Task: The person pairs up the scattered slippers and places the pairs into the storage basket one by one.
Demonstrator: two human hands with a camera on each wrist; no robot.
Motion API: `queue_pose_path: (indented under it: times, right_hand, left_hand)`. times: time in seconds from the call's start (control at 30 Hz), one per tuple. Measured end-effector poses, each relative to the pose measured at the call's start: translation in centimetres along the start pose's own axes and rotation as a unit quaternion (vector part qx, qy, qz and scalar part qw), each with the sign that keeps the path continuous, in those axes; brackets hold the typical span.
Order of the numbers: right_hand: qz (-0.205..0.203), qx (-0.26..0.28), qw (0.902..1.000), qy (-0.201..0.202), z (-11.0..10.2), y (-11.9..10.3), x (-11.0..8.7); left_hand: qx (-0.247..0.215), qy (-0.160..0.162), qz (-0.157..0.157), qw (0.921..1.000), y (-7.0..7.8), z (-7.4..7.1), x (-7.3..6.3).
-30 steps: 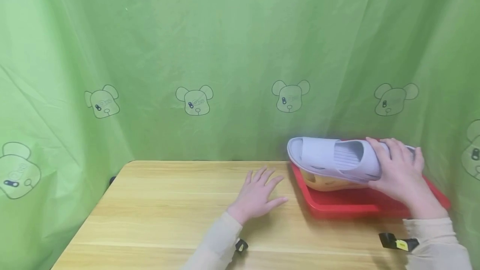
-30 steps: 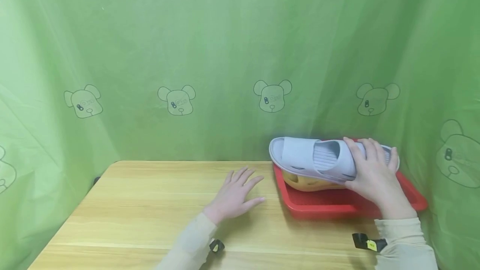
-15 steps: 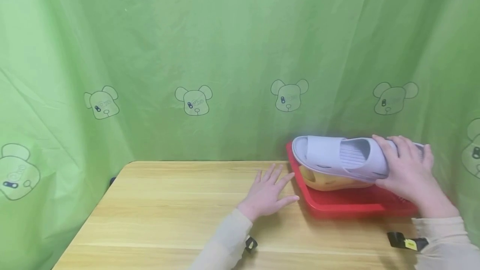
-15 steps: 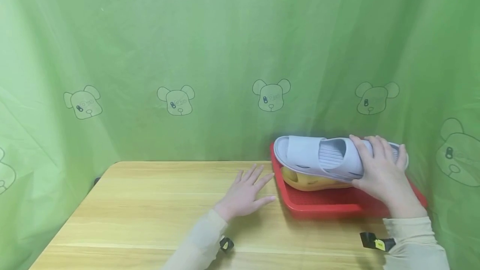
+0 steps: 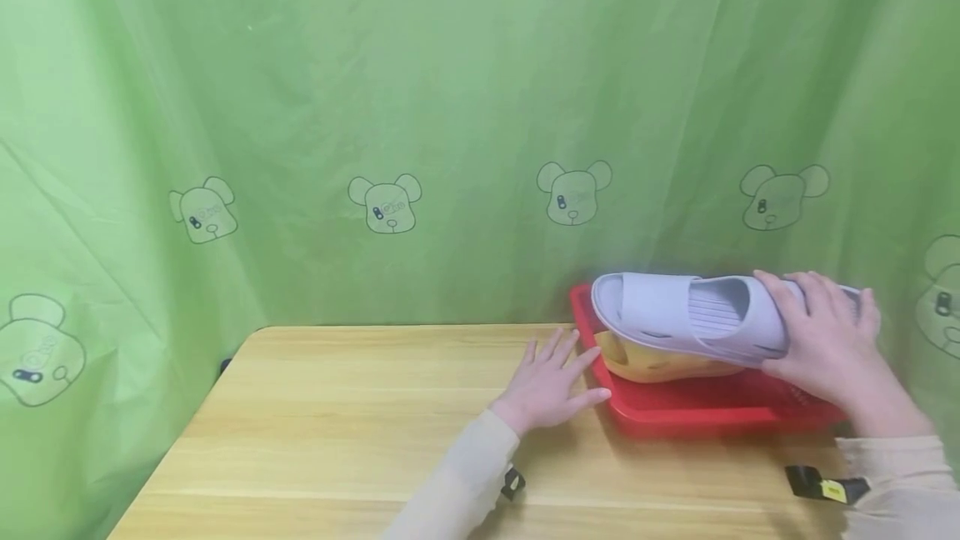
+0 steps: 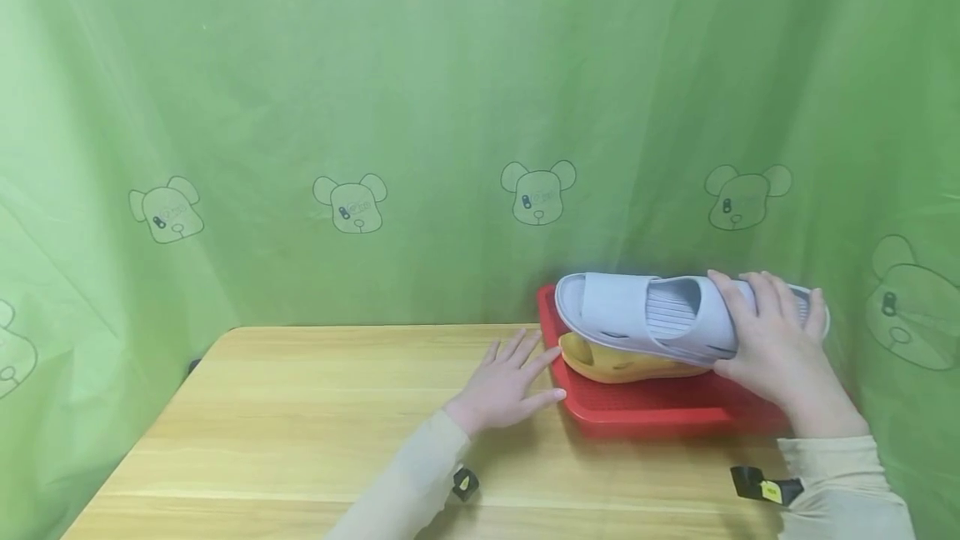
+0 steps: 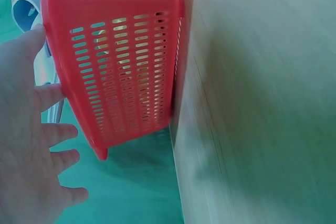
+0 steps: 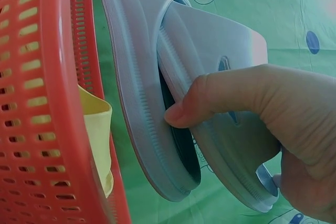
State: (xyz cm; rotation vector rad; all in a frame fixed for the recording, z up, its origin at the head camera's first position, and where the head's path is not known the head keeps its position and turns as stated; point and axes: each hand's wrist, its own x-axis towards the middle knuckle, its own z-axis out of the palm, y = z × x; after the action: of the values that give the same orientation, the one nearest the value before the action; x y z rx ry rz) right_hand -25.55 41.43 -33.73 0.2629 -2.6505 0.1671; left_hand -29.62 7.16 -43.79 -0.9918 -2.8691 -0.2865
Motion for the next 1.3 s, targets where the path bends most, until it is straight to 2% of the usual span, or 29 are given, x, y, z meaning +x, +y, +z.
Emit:
queue_pose_path:
  times: [0.4, 0.77, 1.3]
  right_hand:
    - [-0.007, -0.008, 0.9999, -0.005, -0.5, 0.2, -0.2]
    - [-0.017, -0.018, 0.9997, 0.000, -0.9, 0.9, -0.5]
    - [-0.038, -0.031, 0.9987, -0.014, -0.7, 2.1, -1.2]
  left_hand:
    - [0.001, -0.021, -0.005, 0.9998, -0.2, -0.5, 1.4]
    - [0.008, -0.036, 0.013, 0.9993, -0.5, -0.5, 2.8]
    - [-0.001, -0.053, 0.011, 0.9985, -0.1, -0.5, 3.1]
